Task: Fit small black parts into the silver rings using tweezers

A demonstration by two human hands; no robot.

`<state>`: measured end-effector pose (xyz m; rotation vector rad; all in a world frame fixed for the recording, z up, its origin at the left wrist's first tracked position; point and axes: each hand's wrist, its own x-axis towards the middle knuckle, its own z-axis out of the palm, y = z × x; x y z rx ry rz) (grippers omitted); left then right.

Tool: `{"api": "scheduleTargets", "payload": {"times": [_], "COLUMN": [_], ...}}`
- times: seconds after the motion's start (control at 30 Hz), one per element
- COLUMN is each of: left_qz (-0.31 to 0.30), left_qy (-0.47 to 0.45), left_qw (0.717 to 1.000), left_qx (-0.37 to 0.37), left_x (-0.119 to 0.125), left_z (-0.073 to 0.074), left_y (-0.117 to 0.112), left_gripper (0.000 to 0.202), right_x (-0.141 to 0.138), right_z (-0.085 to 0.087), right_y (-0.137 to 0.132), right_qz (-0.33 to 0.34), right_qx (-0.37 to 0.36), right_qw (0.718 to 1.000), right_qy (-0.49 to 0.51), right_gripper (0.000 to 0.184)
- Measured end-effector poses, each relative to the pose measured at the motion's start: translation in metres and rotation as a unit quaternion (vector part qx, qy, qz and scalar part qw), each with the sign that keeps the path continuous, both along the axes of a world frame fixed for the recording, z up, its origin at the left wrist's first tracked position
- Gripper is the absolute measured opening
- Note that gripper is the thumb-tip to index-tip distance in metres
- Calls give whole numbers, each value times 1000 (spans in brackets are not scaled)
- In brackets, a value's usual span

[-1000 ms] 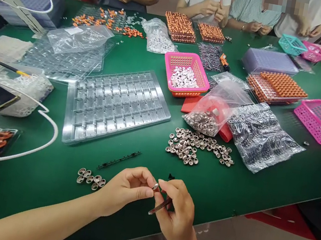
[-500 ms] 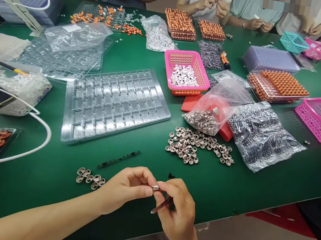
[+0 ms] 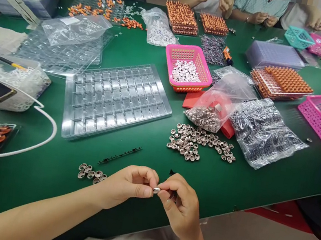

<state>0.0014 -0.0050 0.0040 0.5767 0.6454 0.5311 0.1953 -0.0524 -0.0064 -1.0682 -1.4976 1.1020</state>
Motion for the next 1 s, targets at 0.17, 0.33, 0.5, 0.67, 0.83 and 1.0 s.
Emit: {"api": "scheduleTargets", "payload": {"times": [0.17,0.33,0.5,0.67,0.83,1.0], "left_qz": [-14,-4,-4,-5,3,11], "left_qy": [-2,5,5,5,1,-3], "left_qw": [1000,999,998,998,998,996], "left_qx": [-20,-39,-58,-60,-62,-87], "left_x": [-1,0,1,2,4,6], "left_z": [2,6,7,7,7,4], "left_y": [0,0,-2,-3,-6,-9], "left_gripper": [31,33,37,36,35,36], "right_x": [0,0,0,-1,-2,-3], "right_z": [0,0,-2,-2,-3,-4], "right_y": [0,0,0,-2,-2,-2], "right_qz": [9,8,1,-6,-18,-20], "right_qx": [-6,-9,-10,-29,-54,-58], "right_qw": [1000,1000,1000,1000,998,998], "right_qy": [9,-2,-2,4,6,-5], "right_gripper": [14,13,10,10,15,19]}}
